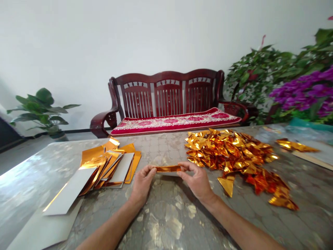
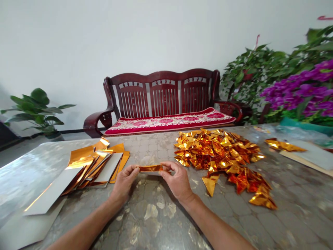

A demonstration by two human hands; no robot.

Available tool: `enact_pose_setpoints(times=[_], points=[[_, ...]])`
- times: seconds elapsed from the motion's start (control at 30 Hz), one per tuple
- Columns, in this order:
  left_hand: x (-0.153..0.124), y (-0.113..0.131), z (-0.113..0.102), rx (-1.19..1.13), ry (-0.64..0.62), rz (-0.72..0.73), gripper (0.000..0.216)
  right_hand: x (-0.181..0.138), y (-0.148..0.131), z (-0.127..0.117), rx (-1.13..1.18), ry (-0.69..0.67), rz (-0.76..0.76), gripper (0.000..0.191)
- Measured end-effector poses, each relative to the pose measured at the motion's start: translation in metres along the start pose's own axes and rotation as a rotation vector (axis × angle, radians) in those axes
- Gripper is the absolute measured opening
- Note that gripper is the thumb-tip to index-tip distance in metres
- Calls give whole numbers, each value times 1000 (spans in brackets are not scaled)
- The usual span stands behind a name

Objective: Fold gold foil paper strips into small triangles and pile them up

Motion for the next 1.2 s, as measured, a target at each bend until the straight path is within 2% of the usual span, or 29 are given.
enact_pose_setpoints(times=[0.23,0.33,0.43,0.53,0.6,0.67,0.77,0.93,1.07,1.13,1.2], points=[[-2,-4,2,-1,-7,-65,32,-2,-3,-1,-20,0,-18,21],[-3,-4,2,62,-17,-38,31,-2,-4,-1,-27,-16,-26,16],[-4,3,-2,246,32,47,25,-1,-4,-2,-45,-25,-48,14],[-7,19,-4,470,69,227,17,2,-1,-5,-108,-17,-81,13],[-10,28,-2,571,32,347,15,3,-1,-6,-204,-32,-132,8],[-13,31,1,622,-22,390,15,2,-4,-4,-342,-93,-201,10],[-18,30,8,688,-113,375,13,-5,-13,6,-497,-239,-322,17],[-26,30,19,832,-209,360,11,-17,-19,26,-601,-411,-446,4],[-24,26,15,806,-145,268,7,-15,-15,25,-561,-362,-426,8],[-22,21,13,703,-131,180,20,-13,-15,21,-516,-301,-422,10],[-21,15,15,552,-169,99,36,-12,-17,17,-476,-264,-434,11]])
Point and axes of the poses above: each hand's wrist, its own x-axis towards the middle knuckle, its own z-axis out of the palm, y = z × x, the point moved 6 cm from there along x, towards the middle knuckle
